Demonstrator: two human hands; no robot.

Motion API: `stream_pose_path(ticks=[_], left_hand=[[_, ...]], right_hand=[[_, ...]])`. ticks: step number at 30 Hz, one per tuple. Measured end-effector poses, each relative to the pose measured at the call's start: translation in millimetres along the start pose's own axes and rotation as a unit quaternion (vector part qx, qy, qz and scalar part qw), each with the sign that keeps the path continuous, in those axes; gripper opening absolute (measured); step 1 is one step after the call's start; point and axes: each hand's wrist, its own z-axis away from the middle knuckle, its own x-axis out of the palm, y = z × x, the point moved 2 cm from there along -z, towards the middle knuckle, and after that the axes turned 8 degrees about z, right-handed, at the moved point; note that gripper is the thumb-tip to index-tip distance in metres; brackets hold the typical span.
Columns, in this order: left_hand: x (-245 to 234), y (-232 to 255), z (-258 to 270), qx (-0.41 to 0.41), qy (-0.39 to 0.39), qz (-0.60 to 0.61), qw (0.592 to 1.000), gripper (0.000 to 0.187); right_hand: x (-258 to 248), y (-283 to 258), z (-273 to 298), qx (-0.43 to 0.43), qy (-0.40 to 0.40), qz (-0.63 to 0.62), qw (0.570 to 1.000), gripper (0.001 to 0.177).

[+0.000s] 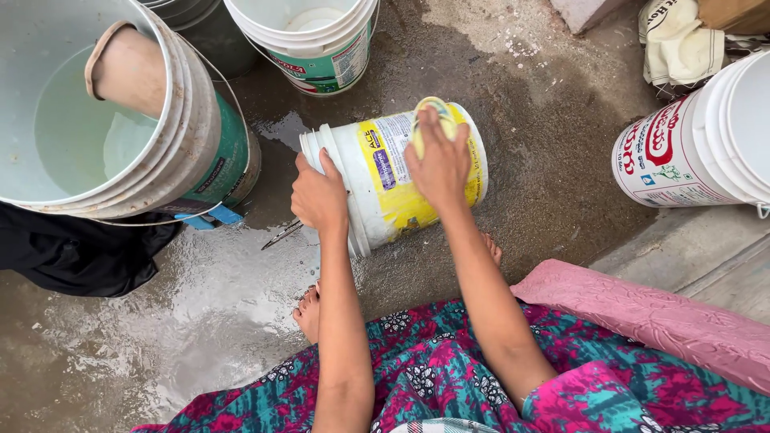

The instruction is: Cleaning and scrubbing several plastic paint buckets and lids using a brush and soapy water.

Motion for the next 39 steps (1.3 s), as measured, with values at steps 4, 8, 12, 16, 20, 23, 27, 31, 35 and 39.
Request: stream_pose_path(ticks=[4,8,12,16,20,23,27,31,35,39], left_hand=[[23,-9,-13,0.014,-0.016,0.021,1.000,0.054],[54,9,-16,0.158,0.040,-0.049,0.985,0.062],[66,5,-15,0.150,-0.007,-0.092,0.984,0.048],[50,10,-22,0.137,0.014,0.000,0.991,0.046],[56,3,-33,0.207,-0.040,0.123,0.970,0.051],[58,10,-33,0.270,-0.101,0.130,0.949,0.052],[42,21,-21,0.320,-0.131,0.148,0.927,0.055],[37,16,-21,0.344,-0.154,0.209,0.902,0.058],[35,20,-18,0.343,-0.168,0.214,0.899,0.062],[34,20,-14,0.344,-0.168,0.210,0.900,0.063]], right_hand=[[-27,-51,40,-0.157,-0.005,-0.096,0.983,0.063],[-13,27,38,-0.060,-0.004,-0.093,0.994,0.065],[-25,48,27,0.030,0.053,-0.023,0.998,0.064],[-13,-17,28,-0.023,0.012,-0.062,0.998,0.063],[-25,-36,55,-0.131,-0.004,-0.105,0.986,0.064],[-25,26,37,-0.034,-0.006,-0.095,0.995,0.063],[-7,63,11,0.062,0.059,-0.004,0.996,0.062],[-21,-24,23,-0.042,-0.014,0.021,0.999,0.065],[-44,-16,33,-0.120,-0.061,-0.060,0.989,0.065],[-27,58,-8,0.088,-0.098,-0.081,0.988,0.063]])
